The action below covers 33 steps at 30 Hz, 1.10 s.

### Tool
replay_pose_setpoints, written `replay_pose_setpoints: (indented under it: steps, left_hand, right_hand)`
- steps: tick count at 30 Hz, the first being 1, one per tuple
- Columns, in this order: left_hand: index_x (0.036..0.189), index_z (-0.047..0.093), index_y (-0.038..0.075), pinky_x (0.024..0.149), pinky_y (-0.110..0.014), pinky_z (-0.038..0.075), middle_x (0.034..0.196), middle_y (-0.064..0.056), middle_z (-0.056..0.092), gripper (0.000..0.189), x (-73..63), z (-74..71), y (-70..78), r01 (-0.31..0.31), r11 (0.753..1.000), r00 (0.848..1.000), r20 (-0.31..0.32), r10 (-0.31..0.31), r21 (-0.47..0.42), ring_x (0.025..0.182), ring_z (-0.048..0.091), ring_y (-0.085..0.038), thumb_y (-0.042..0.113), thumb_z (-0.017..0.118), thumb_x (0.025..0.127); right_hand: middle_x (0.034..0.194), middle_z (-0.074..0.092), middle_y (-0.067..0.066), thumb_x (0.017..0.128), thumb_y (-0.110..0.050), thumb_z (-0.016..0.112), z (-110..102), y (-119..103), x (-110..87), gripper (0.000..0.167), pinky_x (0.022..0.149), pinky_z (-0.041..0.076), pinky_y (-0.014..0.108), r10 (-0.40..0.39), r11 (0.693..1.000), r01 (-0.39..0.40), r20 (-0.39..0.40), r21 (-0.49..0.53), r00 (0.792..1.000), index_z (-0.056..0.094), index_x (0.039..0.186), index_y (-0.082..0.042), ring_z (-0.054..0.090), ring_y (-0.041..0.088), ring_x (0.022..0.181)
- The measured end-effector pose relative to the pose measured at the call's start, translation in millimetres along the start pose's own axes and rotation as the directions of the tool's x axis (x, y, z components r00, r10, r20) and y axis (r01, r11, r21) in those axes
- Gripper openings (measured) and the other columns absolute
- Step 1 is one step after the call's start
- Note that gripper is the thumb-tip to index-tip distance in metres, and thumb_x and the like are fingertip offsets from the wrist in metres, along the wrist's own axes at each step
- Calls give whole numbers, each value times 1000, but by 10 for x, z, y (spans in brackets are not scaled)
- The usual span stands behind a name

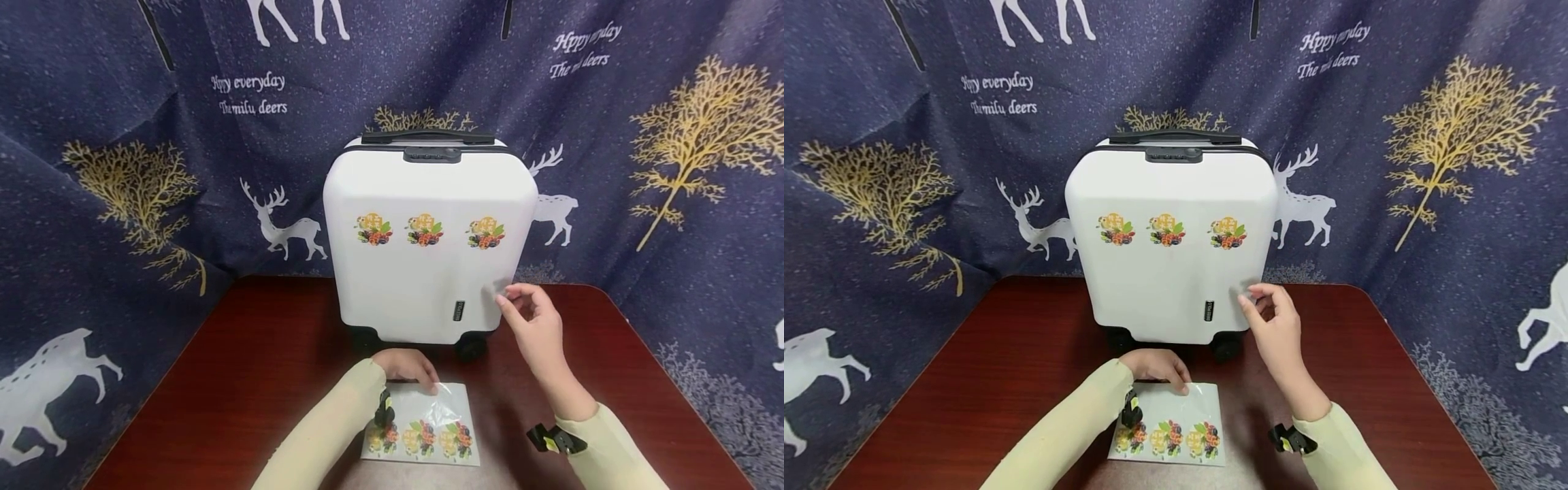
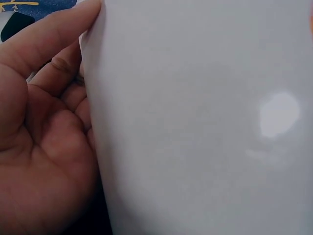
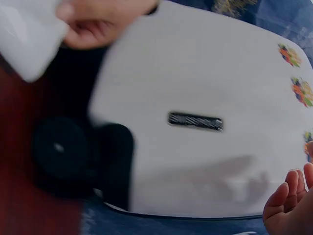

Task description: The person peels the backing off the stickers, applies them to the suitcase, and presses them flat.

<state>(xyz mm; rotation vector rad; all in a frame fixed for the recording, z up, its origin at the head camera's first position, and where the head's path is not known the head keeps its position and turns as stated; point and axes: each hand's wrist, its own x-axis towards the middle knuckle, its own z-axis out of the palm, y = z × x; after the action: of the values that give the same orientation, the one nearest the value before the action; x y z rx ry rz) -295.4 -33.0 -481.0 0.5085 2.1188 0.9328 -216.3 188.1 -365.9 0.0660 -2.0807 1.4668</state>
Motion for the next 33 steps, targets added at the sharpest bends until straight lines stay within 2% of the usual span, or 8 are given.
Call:
replay_pose_setpoints:
  steps: [7,12,20,24,27,33]
  left_hand:
    - [107,78,5,79,-25,52,100,-4,75,21,21,-5,3,-2,1000,1000,10,2,-7,84,62,-12,12,76,87]
    - [107,77,4,75,-23,51,99,-5,76,21,25,-12,-2,-3,1000,1000,10,3,-29,82,62,-12,11,76,87]
    - [107,77,4,81,-25,52,101,-5,76,21,22,2,-8,1,1000,1000,7,-1,-23,85,62,-12,11,76,88]
    - [108,77,2,79,-24,52,100,-7,76,22,12,8,1,-1,1000,1000,4,1,-23,82,62,-12,10,76,88]
    - [109,77,2,77,-23,52,100,-7,76,23,10,8,1,-3,1000,1000,3,3,-21,81,62,-11,10,76,88]
    - [109,77,1,76,-23,52,101,-9,76,22,16,3,3,-14,1000,1000,6,14,-14,81,62,-11,9,76,88]
  right_hand:
    - [93,56,-21,95,-12,72,12,247,-246,24,70,43,13,128,991,-124,110,-41,986,65,117,-3,51,-3,83]
    - [93,57,-16,96,-14,71,22,366,-386,23,69,44,15,160,985,-148,154,-84,975,65,116,-4,51,-4,82]
    - [96,60,-8,97,-14,70,30,519,-560,24,73,47,16,230,972,-214,224,-95,947,63,116,-2,54,-3,83]
    - [102,64,1,96,-14,70,40,610,-625,28,74,49,18,296,954,-269,268,-132,917,62,119,-1,56,-2,84]
    - [110,67,11,95,-16,71,59,679,-666,34,75,51,19,339,939,-293,322,-182,884,62,124,0,60,3,91]
    - [124,66,26,92,-9,72,107,814,-723,47,74,58,26,378,926,-316,478,-208,793,57,133,9,70,22,100]
